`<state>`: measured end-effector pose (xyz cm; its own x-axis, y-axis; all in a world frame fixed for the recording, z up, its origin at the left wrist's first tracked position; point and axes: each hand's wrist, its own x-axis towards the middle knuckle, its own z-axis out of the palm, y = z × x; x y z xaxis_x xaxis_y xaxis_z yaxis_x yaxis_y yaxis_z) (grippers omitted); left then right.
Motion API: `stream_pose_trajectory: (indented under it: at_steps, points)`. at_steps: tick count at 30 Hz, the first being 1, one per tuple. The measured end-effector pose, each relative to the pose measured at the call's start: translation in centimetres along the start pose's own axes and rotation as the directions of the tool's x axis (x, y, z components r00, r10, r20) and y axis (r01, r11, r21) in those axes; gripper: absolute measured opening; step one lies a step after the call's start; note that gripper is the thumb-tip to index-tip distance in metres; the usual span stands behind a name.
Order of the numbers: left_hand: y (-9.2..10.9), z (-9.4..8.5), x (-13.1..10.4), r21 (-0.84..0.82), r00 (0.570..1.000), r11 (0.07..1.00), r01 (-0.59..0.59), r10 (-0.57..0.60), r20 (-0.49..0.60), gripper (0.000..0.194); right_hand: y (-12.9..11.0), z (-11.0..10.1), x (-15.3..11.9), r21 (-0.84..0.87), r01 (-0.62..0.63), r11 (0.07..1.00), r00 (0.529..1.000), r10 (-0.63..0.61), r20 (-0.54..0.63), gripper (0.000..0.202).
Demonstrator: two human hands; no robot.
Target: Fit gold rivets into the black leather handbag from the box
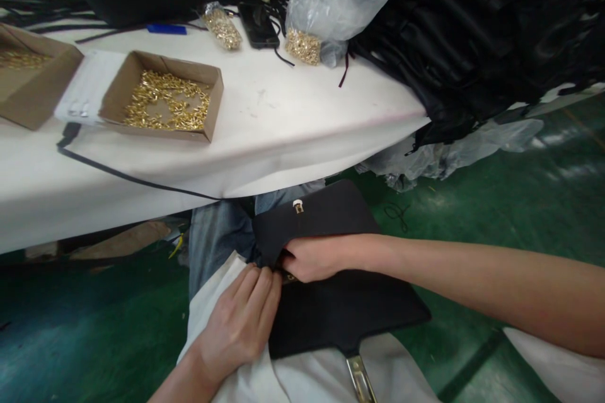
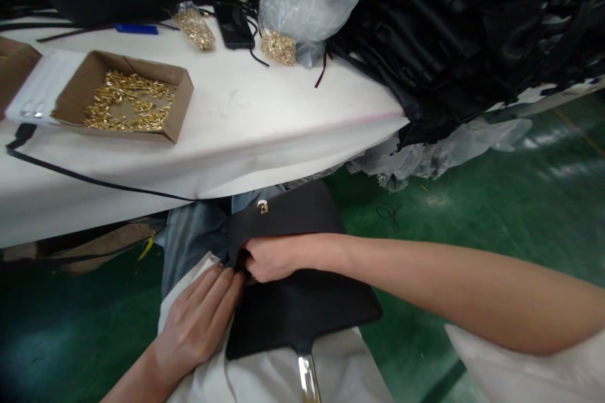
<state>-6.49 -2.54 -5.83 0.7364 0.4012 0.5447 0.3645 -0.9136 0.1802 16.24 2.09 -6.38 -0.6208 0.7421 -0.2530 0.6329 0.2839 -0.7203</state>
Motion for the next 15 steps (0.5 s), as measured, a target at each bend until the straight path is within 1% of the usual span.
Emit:
stream_pose_trajectory:
  at_steps: [1,4,7,9,11,13,15]
  points:
    - [-0.2,-0.2,0.1,-0.001,1.000,1.000,0.018,-0.018,0.006,0.028,-0.2,-0.6,-0.2,0.050,-0.011,0.999,1.000,0.010,0.005,0.028]
    - [-0.8,-0.6,0.6,-0.002,0.996,0.997,0.078,-0.077,0.039,0.023,-1.0,-2.6,-0.5,0.162,0.000,0.987,0.999,-0.007,0.042,0.013]
    - [-1.4,-0.6,0.9,-0.006,0.991,0.994,0.110,-0.109,0.082,0.023,-1.8,-4.2,-0.7,0.247,-0.017,0.969,0.999,0.008,0.037,0.027]
    - [-1.7,-0.4,1.0,-0.030,0.986,0.991,0.130,-0.126,0.108,0.022,-2.2,-4.8,-0.9,0.277,-0.037,0.960,0.999,0.028,0.035,0.026]
    - [-1.9,-0.2,1.1,-0.069,0.979,0.982,0.174,-0.165,0.123,0.020,-2.6,-5.4,-1.1,0.298,-0.048,0.953,0.998,0.036,0.046,0.024]
    - [-2.0,-0.1,1.4,-0.103,0.970,0.969,0.224,-0.212,0.118,0.017,-2.9,-5.9,-1.5,0.317,-0.061,0.947,0.997,0.043,0.065,0.022]
    - [-2.1,-0.3,1.7,-0.120,0.965,0.959,0.258,-0.249,0.086,0.014,-3.3,-6.5,-1.9,0.322,-0.068,0.944,0.996,0.048,0.072,0.022]
